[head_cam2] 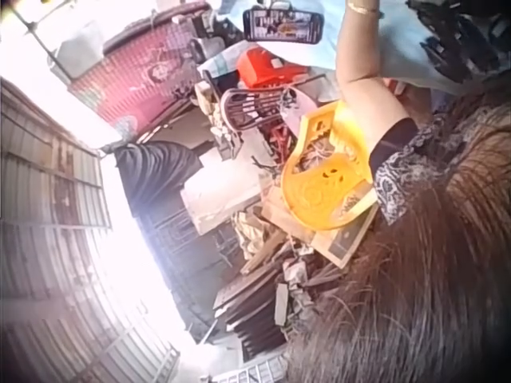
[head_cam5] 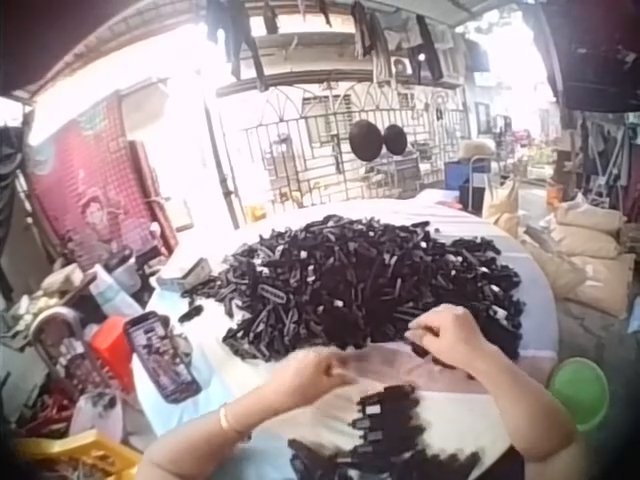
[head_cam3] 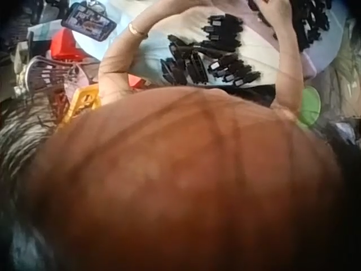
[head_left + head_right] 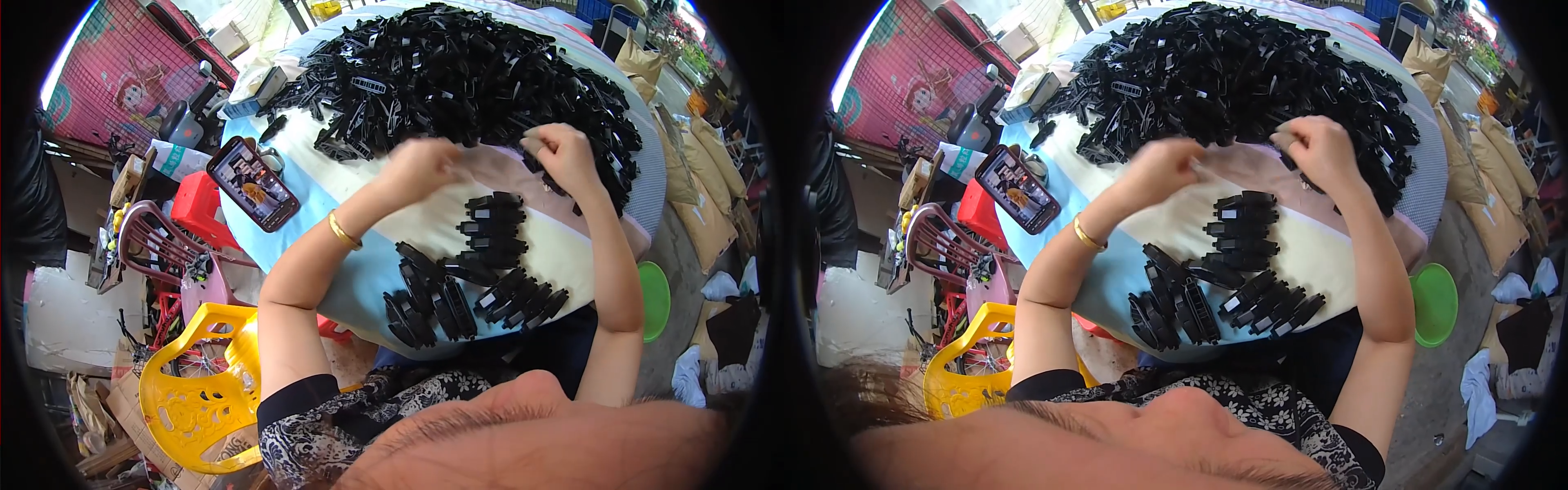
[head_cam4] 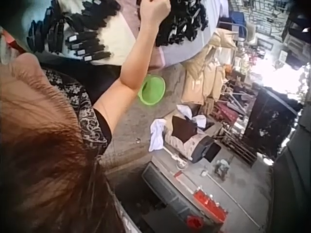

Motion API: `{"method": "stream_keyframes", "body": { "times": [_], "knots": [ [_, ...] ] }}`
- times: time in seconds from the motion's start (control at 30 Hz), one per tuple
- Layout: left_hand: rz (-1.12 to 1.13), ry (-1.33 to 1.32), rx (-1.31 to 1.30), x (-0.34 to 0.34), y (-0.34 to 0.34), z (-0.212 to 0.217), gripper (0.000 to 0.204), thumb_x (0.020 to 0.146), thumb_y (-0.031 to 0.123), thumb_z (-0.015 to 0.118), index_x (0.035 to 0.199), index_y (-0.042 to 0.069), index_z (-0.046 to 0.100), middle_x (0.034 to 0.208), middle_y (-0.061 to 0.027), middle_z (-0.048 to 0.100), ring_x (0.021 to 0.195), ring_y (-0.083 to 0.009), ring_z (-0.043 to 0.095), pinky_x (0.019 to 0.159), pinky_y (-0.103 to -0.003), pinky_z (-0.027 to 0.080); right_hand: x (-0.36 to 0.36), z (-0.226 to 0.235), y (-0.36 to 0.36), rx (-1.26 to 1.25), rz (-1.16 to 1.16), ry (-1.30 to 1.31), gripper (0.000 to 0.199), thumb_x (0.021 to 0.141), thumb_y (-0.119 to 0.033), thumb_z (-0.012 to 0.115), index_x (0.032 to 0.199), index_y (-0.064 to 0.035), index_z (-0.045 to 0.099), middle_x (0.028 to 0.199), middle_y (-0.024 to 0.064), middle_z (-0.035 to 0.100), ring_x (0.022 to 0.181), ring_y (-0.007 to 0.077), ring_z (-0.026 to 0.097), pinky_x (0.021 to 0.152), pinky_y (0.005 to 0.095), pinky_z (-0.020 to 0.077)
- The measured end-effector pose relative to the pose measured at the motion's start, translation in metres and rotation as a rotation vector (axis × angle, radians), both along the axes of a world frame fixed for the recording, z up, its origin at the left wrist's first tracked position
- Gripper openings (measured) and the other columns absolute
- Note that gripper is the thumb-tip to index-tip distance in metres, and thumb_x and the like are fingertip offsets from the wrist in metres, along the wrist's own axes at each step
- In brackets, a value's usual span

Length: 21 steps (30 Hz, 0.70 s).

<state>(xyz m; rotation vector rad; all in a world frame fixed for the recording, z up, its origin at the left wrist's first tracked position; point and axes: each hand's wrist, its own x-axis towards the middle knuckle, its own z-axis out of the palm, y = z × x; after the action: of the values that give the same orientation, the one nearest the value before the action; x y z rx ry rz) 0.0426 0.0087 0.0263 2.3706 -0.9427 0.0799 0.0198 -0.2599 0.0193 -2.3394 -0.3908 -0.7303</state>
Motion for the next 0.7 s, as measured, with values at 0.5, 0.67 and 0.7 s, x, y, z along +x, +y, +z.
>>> {"method": "stream_keyframes", "body": {
  "times": [0.5, 0.67, 0.7],
  "knots": [
    [0.26, -0.103, 0.164, 0.004, 0.021, 0.011, 0.058, 0.076, 0.012, 0.063, 0.128, 0.001, 0.037, 0.079, -0.0237, 0.063, 0.078, -0.0423, 0.062, 0.07, -0.047, 0.049, -0.023, -0.006, 0.026, -0.647, -0.095, -0.027, 0.01, 0.066, -0.002, 0.064, 0.076, -0.0052, 0.065, 0.08, 0.0089, 0.063, 0.083, 0.0247, 0.058, 0.07, 0.0336, 0.051],
    [-0.151, 0.165, -0.131, -0.008, -0.004, -0.003, 0.027, 0.081, 0.016, 0.066, 0.103, 0.001, 0.065, 0.092, -0.0171, 0.064, 0.089, -0.0331, 0.06, 0.079, -0.038, 0.049, -0.026, -0.006, 0.032, -0.473, -0.12, 0.059, 0.015, 0.069, -0.005, 0.067, 0.082, -0.0039, 0.06, 0.076, 0.0116, 0.064, 0.078, 0.0271, 0.062, 0.069, 0.0365, 0.0514],
    [-0.149, 0.165, -0.131, -0.008, -0.006, -0.006, 0.027, 0.081, 0.016, 0.066, 0.103, 0.001, 0.065, 0.092, -0.0171, 0.064, 0.089, -0.0331, 0.06, 0.079, -0.038, 0.049, -0.025, -0.005, 0.035, -0.473, -0.119, 0.059, 0.015, 0.069, -0.005, 0.067, 0.082, -0.0039, 0.06, 0.076, 0.0116, 0.064, 0.078, 0.0271, 0.062, 0.069, 0.0365, 0.0514]
  ]
}}
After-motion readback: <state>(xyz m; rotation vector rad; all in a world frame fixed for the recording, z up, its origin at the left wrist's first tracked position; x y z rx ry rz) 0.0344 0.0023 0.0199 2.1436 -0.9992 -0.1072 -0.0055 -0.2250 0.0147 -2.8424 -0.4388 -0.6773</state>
